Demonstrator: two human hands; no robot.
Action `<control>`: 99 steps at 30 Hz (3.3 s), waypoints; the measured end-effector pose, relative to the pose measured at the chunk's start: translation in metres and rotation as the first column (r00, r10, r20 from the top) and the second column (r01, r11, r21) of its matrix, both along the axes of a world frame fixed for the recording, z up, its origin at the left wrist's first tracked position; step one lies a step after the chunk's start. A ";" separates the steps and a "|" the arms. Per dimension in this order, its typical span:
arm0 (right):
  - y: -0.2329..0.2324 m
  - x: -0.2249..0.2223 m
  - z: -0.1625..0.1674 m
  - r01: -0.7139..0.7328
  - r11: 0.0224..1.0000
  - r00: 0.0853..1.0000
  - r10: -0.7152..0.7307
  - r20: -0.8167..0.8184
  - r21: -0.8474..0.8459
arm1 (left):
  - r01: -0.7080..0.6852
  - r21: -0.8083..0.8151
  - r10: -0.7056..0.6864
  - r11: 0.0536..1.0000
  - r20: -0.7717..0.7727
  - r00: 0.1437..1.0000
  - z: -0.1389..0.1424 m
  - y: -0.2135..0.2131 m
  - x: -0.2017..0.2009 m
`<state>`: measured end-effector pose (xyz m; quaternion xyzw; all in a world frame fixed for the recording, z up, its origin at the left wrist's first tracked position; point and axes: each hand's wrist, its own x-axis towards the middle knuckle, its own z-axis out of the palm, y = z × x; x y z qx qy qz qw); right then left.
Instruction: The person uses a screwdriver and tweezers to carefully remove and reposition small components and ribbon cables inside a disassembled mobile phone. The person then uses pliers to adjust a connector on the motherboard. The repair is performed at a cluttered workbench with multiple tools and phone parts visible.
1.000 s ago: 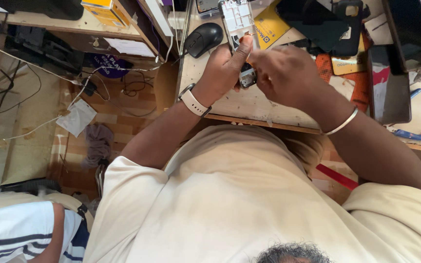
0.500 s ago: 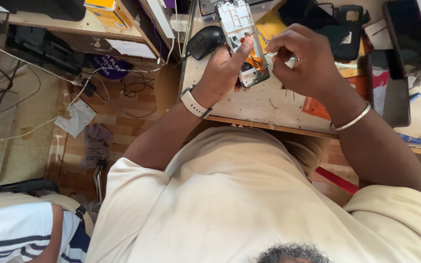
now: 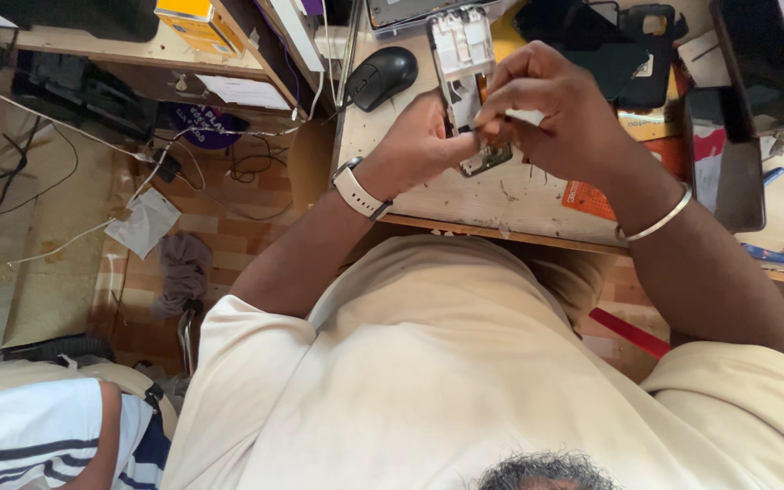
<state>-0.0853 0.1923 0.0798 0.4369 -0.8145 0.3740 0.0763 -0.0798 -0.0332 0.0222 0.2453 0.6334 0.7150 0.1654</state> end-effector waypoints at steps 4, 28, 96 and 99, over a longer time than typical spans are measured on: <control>0.000 -0.002 0.001 0.045 0.997 0.992 -0.036 0.124 -0.066 | -0.095 0.053 0.092 0.994 0.042 0.995 0.000 -0.004 -0.004; 0.010 -0.005 0.011 -0.042 0.999 0.930 0.046 0.365 -0.019 | -0.282 -0.166 0.270 0.945 -0.095 0.958 -0.010 -0.003 -0.006; 0.012 -0.018 -0.023 0.313 0.827 0.733 0.103 0.672 -0.468 | -0.231 0.249 0.192 0.941 0.170 0.967 -0.001 -0.013 -0.003; 0.008 -0.016 -0.023 0.278 0.896 0.868 -0.079 0.491 -0.347 | -0.235 0.262 0.204 0.936 0.143 0.969 -0.003 -0.011 -0.005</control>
